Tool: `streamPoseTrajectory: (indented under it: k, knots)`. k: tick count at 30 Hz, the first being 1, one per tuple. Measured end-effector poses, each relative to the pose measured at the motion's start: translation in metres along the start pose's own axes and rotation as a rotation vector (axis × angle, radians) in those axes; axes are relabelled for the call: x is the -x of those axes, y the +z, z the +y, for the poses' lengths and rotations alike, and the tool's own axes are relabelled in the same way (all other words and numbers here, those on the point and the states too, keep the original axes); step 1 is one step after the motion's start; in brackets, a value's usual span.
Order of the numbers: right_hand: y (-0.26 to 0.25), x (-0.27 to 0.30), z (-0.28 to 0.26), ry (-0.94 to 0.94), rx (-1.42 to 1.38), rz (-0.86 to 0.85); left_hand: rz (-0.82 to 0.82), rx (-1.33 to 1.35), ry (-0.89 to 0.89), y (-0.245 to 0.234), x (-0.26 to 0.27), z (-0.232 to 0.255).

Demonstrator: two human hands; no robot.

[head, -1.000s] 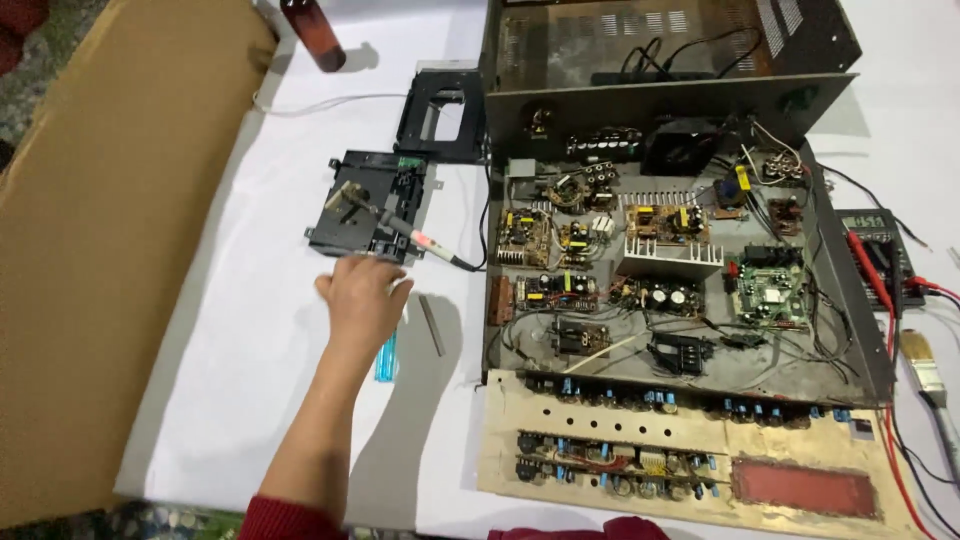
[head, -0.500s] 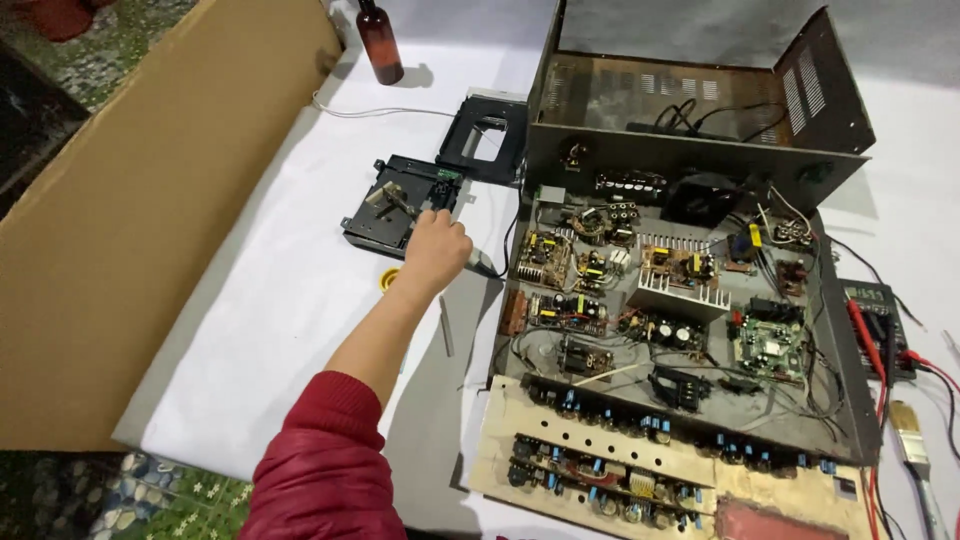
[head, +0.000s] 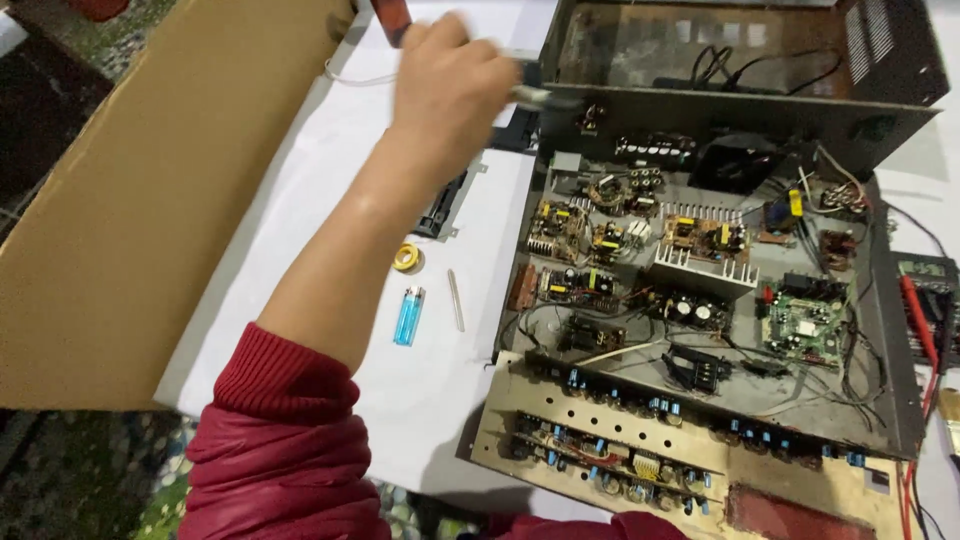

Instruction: Soldering components on a circuit board and testing connections with a multimeter inside a disassembled electronic device.

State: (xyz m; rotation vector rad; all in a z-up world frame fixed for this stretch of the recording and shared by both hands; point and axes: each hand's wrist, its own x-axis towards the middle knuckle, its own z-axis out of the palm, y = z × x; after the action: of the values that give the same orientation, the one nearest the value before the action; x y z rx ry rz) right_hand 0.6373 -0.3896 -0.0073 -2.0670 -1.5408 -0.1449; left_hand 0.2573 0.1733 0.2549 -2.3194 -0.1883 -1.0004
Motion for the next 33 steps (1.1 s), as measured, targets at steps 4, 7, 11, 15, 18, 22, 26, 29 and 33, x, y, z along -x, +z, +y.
streamPoseTrajectory:
  k: [4, 7, 11, 15, 18, 22, 26, 29, 33]
  knots:
    - [-0.026, -0.046, -0.094, -0.012, -0.051, 0.019, -0.183, 0.322, -0.056, -0.010, -0.057, 0.063]
    - [-0.067, -0.127, -0.208, -0.052, 0.104, 0.048, -0.295, 0.687, -0.163, -0.039, -0.092, 0.109]
    - [-0.086, -0.165, -0.224, 0.018, 0.034, 0.002, -0.235, 0.802, -0.216, -0.051, -0.130, 0.159]
    - [-0.101, -0.182, -0.226, 0.455, -0.170, -0.094, -0.333, 0.963, -0.310, -0.055, -0.163, 0.210]
    - [-0.112, -0.189, -0.235, 0.513, -0.306, -0.062, -0.354, 1.074, -0.343, -0.056, -0.169, 0.247]
    - [-0.088, -0.167, -0.184, 0.608, -0.123, -0.074, -0.375, 1.091, -0.295, -0.052, -0.164, 0.291]
    - [-0.087, -0.159, -0.169, 0.726, -0.162, -0.069, -0.346, 1.024, -0.256, -0.038, -0.158, 0.307]
    - [-0.105, -0.150, -0.156, 0.596, -0.026, -0.026, -0.505, 1.361, -0.234, -0.027, -0.144, 0.297]
    - [-0.132, -0.142, -0.152, 0.595, -0.061, 0.030, -0.729, 1.374, -0.432, -0.007, -0.117, 0.266]
